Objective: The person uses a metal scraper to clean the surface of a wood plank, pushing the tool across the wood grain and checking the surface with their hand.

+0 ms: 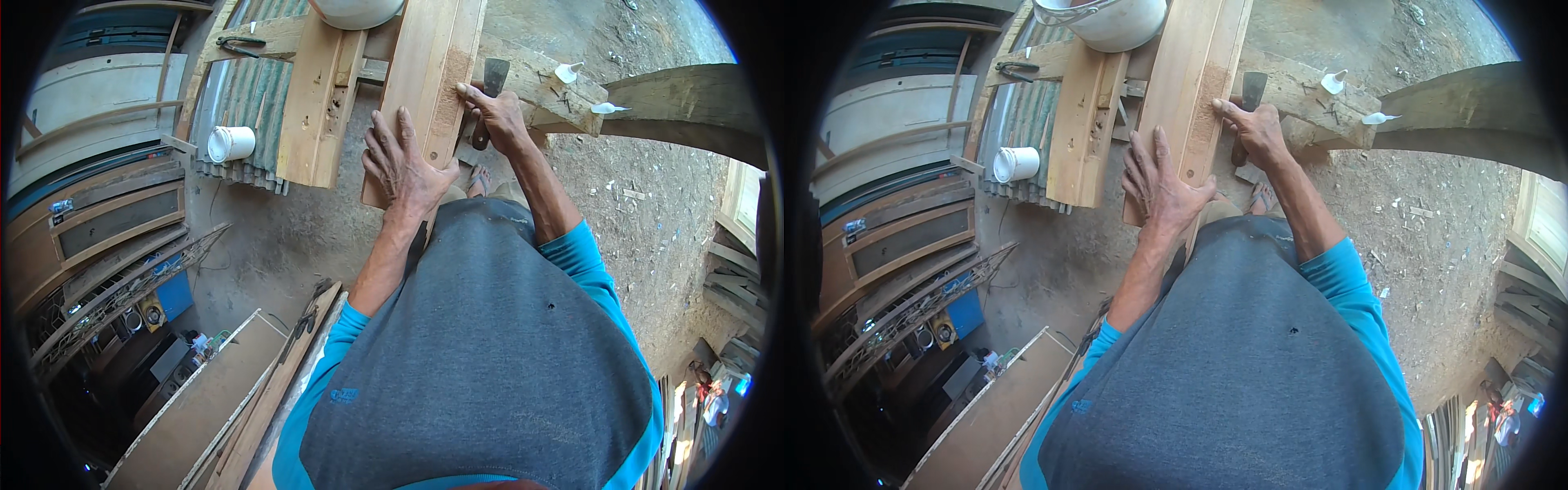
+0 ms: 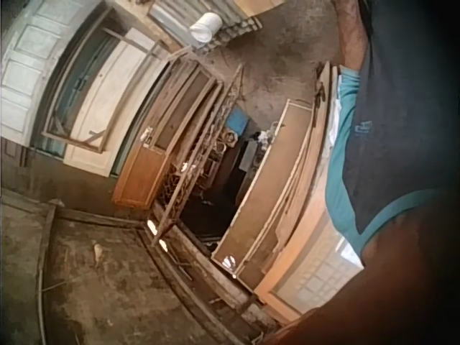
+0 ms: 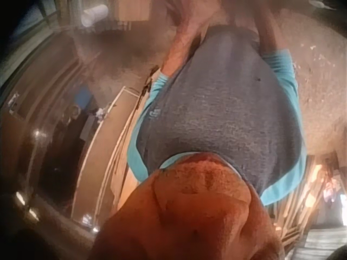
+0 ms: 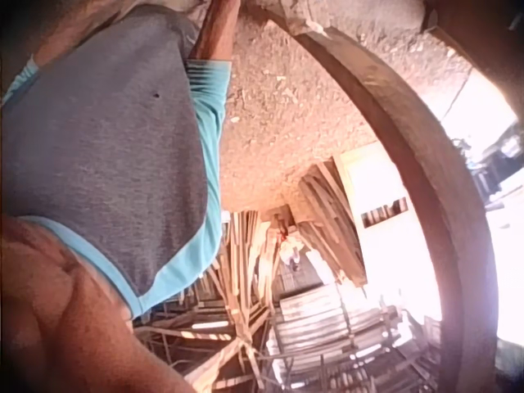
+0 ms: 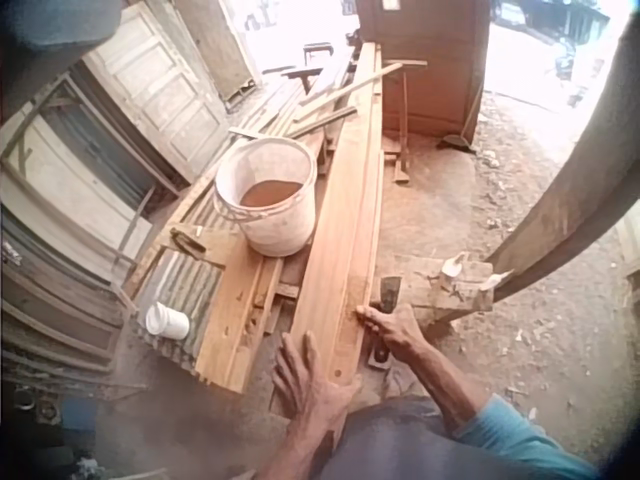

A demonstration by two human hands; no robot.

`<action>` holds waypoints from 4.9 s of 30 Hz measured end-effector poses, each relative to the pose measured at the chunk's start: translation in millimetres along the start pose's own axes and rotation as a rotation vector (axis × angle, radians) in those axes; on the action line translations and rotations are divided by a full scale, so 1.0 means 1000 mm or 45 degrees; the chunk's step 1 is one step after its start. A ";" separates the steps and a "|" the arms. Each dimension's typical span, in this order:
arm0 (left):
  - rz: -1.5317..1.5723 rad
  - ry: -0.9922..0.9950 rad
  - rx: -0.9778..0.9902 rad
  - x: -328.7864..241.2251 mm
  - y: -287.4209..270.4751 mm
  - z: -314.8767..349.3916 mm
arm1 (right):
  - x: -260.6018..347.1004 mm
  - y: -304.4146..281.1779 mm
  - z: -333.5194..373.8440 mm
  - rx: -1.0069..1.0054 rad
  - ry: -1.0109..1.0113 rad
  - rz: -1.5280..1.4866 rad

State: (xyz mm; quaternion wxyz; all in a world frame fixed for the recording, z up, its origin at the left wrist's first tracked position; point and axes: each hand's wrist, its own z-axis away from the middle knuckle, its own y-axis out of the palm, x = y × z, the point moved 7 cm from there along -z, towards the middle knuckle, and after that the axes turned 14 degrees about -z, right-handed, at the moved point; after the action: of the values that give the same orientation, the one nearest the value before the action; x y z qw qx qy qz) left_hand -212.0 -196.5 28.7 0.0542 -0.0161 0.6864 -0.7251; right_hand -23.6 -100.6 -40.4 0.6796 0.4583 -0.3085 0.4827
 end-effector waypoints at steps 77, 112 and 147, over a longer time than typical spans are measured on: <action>0.038 -0.144 -0.230 -0.002 -0.007 -0.001 | 0.088 0.002 0.032 0.541 -0.858 1.535; 0.062 -0.126 -0.218 -0.004 -0.007 -0.003 | 0.064 -0.013 0.034 0.631 -0.926 1.492; 0.003 -0.151 -0.194 -0.004 -0.004 -0.003 | 0.045 0.012 0.103 0.928 -1.006 1.527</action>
State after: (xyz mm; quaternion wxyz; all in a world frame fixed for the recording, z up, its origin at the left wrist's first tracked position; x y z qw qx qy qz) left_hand -208.8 -192.9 32.2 0.0943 -0.0622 0.7352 -0.6684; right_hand -17.1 -176.8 42.3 -0.0470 0.5445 -0.5426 0.6379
